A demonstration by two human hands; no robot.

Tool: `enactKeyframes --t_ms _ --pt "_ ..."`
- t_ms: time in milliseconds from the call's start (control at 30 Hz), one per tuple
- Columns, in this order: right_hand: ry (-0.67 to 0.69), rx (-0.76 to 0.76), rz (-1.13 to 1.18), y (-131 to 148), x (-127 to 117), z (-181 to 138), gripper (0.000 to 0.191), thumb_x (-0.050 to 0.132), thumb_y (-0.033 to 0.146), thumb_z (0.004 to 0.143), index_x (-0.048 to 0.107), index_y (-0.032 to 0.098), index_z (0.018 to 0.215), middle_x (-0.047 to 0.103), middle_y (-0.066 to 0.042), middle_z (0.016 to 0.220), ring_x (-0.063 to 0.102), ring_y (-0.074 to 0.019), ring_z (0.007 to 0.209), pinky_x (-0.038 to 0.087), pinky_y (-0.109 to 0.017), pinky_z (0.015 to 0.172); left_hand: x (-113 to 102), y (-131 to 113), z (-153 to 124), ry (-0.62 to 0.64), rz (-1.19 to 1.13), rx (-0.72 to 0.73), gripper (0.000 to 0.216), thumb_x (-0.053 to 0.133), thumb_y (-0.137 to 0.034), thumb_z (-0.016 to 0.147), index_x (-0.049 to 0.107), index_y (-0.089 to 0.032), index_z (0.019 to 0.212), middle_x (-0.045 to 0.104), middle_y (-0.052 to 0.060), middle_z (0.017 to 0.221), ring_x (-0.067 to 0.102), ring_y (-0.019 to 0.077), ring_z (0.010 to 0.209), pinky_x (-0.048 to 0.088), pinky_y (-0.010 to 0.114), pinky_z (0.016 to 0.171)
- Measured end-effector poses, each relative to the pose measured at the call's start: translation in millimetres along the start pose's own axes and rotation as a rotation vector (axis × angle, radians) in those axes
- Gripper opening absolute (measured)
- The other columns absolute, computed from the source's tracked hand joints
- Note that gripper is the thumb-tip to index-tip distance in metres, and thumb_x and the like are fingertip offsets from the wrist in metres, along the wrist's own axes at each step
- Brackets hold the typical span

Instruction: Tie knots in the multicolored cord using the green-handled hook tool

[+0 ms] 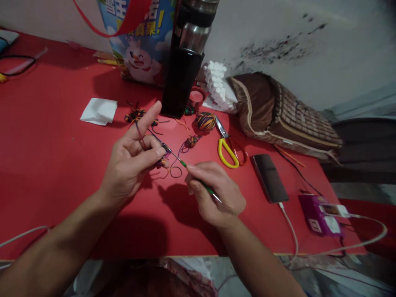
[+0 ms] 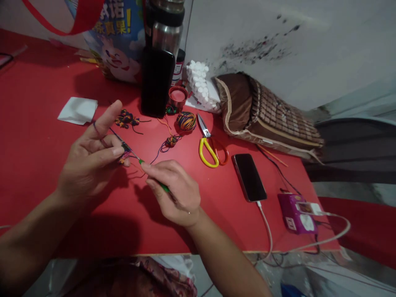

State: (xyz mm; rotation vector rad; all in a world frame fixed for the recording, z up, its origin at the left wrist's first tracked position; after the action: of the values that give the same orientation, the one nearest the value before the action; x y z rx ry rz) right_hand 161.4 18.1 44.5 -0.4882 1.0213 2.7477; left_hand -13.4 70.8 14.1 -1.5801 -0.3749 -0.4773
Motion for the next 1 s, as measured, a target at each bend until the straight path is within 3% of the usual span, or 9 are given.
enactKeyframes --t_ms 100,267,433,733,1000 --pt "-0.004 0.004 -0.014 1.0 0.1 -0.2 0.036 0.066 0.009 0.102 0.072 0.019 0.136 0.076 -0.005 0.087 0.076 -0.0181 0.085 0.064 -0.032 0.072 -0.3 -0.4 -1.2 0.024 0.019 0.054 0.073 0.085 -0.010 0.079 0.070 -0.032 0.147 0.066 -0.006 0.070 0.064 0.0111 0.059 0.058 0.022 0.057" --pt "-0.013 0.008 -0.018 1.9 -0.3 -0.7 0.034 0.066 0.010 0.102 0.072 0.018 0.135 0.076 -0.005 0.087 0.076 -0.0180 0.085 0.065 -0.032 0.072 -3.9 2.5 -1.3 -0.036 0.051 0.009 0.077 0.079 -0.010 0.081 0.065 -0.031 0.154 0.066 -0.005 0.072 0.064 0.0126 0.060 0.062 0.026 0.061" --pt "-0.009 0.000 -0.044 3.5 -0.9 -0.9 0.034 0.065 0.010 0.103 0.071 0.019 0.135 0.076 -0.005 0.087 0.076 -0.0179 0.086 0.066 -0.032 0.071 -2.8 0.6 0.1 -0.044 -0.004 0.015 0.076 0.081 -0.009 0.079 0.067 -0.028 0.150 0.066 -0.006 0.070 0.061 0.0113 0.059 0.059 0.023 0.058" --pt "0.042 0.002 -0.111 7.6 -0.8 1.6 0.038 0.065 0.006 0.100 0.071 0.019 0.136 0.077 -0.006 0.090 0.077 -0.0181 0.087 0.067 -0.030 0.071 -3.6 -2.1 -2.6 -0.055 0.026 0.047 0.069 0.084 -0.008 0.081 0.074 -0.037 0.142 0.069 -0.005 0.072 0.060 0.0116 0.061 0.057 0.024 0.061" --pt "0.075 -0.014 -0.109 9.6 -1.5 3.6 0.038 0.065 0.004 0.100 0.071 0.019 0.134 0.078 -0.009 0.100 0.078 -0.0170 0.090 0.066 -0.027 0.070 -4.1 -1.6 0.8 -0.072 -0.022 0.012 0.065 0.083 -0.007 0.076 0.078 -0.033 0.135 0.067 -0.005 0.069 0.055 0.0119 0.060 0.052 0.023 0.057"
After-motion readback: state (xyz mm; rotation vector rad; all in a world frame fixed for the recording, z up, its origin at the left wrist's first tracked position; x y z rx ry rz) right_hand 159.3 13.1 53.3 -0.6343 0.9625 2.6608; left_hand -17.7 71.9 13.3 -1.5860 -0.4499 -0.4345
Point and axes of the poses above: each hand's wrist, its own z-axis towards the middle knuckle, its own x-axis out of the palm, y = z × x, the point moved 7 cm from there along z, towards the middle knuckle
